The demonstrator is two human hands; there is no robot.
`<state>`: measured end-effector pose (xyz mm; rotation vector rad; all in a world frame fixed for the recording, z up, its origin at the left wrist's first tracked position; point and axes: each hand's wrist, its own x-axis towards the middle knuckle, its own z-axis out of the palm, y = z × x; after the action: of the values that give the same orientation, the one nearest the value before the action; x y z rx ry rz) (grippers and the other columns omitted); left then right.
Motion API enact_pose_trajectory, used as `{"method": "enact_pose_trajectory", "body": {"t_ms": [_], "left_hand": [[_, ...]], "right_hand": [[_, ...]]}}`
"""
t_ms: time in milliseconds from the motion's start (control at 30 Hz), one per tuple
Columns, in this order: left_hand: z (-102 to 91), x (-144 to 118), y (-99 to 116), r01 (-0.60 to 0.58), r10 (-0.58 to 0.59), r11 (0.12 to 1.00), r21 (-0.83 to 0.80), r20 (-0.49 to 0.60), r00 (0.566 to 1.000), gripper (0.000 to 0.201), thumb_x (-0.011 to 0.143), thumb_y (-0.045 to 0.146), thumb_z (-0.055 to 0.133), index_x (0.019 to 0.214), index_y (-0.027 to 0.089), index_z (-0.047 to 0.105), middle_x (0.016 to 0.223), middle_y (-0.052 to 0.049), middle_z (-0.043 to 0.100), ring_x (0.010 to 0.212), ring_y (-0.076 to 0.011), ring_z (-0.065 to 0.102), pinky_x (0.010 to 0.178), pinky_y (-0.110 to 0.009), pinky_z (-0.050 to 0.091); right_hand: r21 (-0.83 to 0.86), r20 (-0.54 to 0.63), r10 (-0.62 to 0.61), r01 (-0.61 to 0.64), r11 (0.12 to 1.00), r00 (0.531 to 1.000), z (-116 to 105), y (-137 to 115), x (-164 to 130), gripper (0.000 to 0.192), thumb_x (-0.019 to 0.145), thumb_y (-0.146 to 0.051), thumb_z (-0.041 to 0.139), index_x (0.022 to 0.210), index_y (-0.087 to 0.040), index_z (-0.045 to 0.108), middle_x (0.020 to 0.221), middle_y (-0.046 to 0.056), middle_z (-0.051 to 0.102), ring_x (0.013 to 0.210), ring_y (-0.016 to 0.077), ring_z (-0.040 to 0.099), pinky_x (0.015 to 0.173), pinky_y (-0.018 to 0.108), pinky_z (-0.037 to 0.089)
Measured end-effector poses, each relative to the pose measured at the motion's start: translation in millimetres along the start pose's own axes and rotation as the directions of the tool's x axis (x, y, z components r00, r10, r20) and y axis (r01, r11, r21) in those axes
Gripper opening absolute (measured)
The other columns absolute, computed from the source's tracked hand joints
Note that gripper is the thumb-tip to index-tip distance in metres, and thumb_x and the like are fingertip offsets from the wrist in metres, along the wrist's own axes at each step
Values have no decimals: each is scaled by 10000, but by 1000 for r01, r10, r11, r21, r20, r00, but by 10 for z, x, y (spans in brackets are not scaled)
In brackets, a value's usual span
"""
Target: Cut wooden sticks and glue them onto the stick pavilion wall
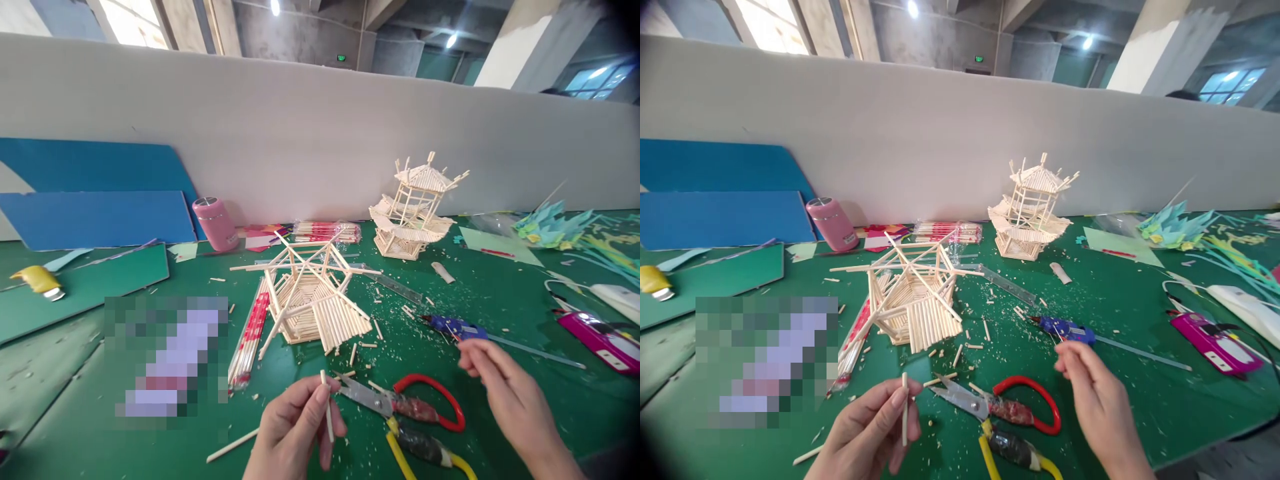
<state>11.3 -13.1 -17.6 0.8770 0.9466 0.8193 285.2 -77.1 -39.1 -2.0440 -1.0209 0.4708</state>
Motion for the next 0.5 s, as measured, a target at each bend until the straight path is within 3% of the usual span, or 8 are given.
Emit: {"method": "enact_pose_trajectory", "body": {"t_ms": [133,167,333,500], "left_hand": [[41,-25,23,49,-50,996,-81,-9,999,261,757,393,632,823,144,679,531,12,599,373,-41,409,386,-169,256],[39,-31,27,49,-50,994,-97,-13,999,261,751,389,641,833,145,682,537,13,599,378,-41,411,393,-170,262],[-17,-36,6,40,-42,994,-98,-14,999,269,713,390,682,717,121,686,564,-2,611,411,-40,428,428,-177,288],[-95,-23,-34,24,-26,992,-125,-20,999,303,690,425,692,697,122,680,554,-2,614,403,-41,432,428,-179,277]], "right_hand": [[-384,-143,24,-78,920,990,-250,383,210,434,747,-579,422,976,-215,479,1045,138,574,923,307,574,745,390,449],[-453,-130,32,-88,887,991,-272,460,251,449,729,-561,442,1000,-203,451,1085,171,547,973,329,553,777,403,440],[-453,8,141,-122,883,990,-235,674,427,334,665,-426,513,895,-191,452,984,209,600,886,344,610,764,422,462],[-382,-3,228,-212,899,974,-220,666,508,189,629,-449,568,712,-280,548,737,135,669,623,318,647,616,428,475]]}}
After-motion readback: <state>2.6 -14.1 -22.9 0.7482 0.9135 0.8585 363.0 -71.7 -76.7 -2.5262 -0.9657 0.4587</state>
